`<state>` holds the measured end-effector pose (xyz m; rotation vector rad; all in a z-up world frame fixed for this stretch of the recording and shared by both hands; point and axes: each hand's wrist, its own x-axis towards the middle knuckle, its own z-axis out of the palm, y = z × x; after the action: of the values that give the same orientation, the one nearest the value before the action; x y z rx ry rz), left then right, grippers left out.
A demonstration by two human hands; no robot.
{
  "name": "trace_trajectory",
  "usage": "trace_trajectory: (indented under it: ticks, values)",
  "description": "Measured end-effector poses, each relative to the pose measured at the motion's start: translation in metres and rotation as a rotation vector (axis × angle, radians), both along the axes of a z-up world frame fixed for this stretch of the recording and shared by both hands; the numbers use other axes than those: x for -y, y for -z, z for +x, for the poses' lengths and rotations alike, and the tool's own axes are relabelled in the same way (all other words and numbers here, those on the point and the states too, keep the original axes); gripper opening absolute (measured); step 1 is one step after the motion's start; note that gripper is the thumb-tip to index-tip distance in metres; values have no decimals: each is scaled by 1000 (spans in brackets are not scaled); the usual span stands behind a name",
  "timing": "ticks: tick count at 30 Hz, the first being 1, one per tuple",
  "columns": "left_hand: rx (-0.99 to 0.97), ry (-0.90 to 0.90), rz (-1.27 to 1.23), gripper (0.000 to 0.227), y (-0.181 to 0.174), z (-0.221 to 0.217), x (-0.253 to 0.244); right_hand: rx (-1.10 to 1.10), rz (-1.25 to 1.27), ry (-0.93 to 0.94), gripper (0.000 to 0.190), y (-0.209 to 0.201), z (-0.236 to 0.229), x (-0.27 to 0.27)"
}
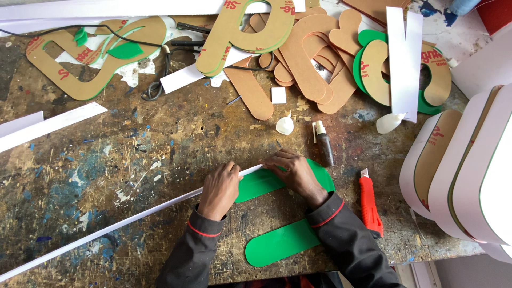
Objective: The person applies glue from a bottle onto a green U-shaped object and presses a white strip along its edge. They continue to apply glue and smooth the strip down the length of the object, ensuring it adheres properly.
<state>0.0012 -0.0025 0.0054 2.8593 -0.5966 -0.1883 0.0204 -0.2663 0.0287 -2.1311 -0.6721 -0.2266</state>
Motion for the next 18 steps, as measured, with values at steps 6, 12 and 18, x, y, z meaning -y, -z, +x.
trace_trajectory:
  ticks: [6,12,18]
  values:
    - [34,9,-50,16,-1,0,0,7,-11,-5,8,-2,0,-1]
    - [-28,-29,-61,12,-8,-1,1,0,1,0,8,-3,-1,-1]
    - [26,2,-36,14,3,-1,-2,-13,-1,-3,7,-5,0,0]
